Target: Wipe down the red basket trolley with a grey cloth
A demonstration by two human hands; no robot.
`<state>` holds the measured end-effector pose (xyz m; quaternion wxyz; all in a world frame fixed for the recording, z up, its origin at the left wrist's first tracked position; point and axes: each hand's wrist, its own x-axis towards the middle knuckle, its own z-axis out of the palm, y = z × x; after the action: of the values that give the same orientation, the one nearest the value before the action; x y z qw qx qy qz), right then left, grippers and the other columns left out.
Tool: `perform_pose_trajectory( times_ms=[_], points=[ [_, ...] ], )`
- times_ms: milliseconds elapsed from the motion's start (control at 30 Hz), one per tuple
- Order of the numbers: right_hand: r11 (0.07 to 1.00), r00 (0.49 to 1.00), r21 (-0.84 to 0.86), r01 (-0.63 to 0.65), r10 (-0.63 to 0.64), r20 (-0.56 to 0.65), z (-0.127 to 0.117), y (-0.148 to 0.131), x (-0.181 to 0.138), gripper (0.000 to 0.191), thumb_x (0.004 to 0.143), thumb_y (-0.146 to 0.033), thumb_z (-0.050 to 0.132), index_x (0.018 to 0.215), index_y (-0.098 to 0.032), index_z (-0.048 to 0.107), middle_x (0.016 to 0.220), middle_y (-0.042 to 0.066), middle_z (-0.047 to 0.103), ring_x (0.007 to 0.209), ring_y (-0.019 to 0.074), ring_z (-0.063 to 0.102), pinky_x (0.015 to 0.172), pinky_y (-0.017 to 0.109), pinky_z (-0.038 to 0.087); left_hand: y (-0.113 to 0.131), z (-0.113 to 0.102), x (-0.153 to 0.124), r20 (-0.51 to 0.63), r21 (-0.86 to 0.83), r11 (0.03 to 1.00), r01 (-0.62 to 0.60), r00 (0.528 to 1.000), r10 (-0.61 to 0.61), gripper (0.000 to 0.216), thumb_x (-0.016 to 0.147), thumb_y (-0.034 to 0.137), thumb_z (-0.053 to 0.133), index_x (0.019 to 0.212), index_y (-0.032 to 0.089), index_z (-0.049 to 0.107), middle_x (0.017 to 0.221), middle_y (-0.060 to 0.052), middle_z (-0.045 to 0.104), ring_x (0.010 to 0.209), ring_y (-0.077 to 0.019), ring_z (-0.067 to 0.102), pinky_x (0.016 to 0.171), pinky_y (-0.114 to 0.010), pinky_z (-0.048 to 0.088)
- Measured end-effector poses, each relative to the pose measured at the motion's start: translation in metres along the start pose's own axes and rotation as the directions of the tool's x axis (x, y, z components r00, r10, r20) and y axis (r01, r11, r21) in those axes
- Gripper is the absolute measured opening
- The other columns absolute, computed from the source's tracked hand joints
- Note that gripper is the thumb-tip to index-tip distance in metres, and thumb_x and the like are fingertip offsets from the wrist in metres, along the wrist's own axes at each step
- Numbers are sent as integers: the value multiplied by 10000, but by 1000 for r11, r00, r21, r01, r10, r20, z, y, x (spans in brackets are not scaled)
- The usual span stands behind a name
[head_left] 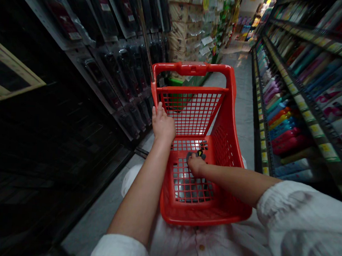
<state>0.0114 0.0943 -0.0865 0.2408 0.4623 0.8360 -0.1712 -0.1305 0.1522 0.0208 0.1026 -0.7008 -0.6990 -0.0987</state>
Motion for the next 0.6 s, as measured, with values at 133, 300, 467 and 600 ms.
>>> perform_pose_trajectory(
  times_ms=[133, 300, 467, 600],
  points=[
    [905, 914, -139, 401, -406, -4, 31, -33, -26, 523, 753, -116, 634, 1265, -122, 533, 1251, 206, 528, 958, 302, 648, 700, 406, 587, -1, 1, 1, 0, 7, 1000, 0, 1000, 0, 404, 836, 185, 420, 1033, 80, 756, 1467, -169, 484, 1499, -280, 153, 1218, -442, 4],
    [897, 912, -195, 397, -410, -30, 23, -21, -16, 463, 860, -108, 508, 1319, -167, 519, 1301, 198, 522, 1038, 301, 625, 766, 431, 582, -1, 2, 2, -4, 24, 1000, -8, 1000, 8, 410, 842, 185, 417, 1043, 74, 755, 1432, -185, 519, 1494, -282, 172, 1217, -445, 22],
    [982, 997, -189, -12, 26, 72, -8, 11, 12, 469, 766, -67, 627, 1226, 10, 583, 1251, 348, 530, 1148, 405, 583, 775, 499, 572, -1, 1, 2, -10, 66, 998, -13, 1000, 13, 412, 839, 196, 412, 1030, 78, 758, 1398, -196, 551, 1484, -292, 204, 1212, -463, 53],
    [978, 982, -169, 124, -97, 160, -2, -6, -2, 534, 642, -46, 724, 1169, -43, 633, 1205, 259, 610, 1151, 357, 591, 829, 434, 568, -1, 1, 2, -3, 84, 996, -19, 1000, 19, 428, 835, 183, 396, 1017, 40, 755, 1355, -236, 573, 1478, -307, 210, 1210, -466, 50]
  ],
)
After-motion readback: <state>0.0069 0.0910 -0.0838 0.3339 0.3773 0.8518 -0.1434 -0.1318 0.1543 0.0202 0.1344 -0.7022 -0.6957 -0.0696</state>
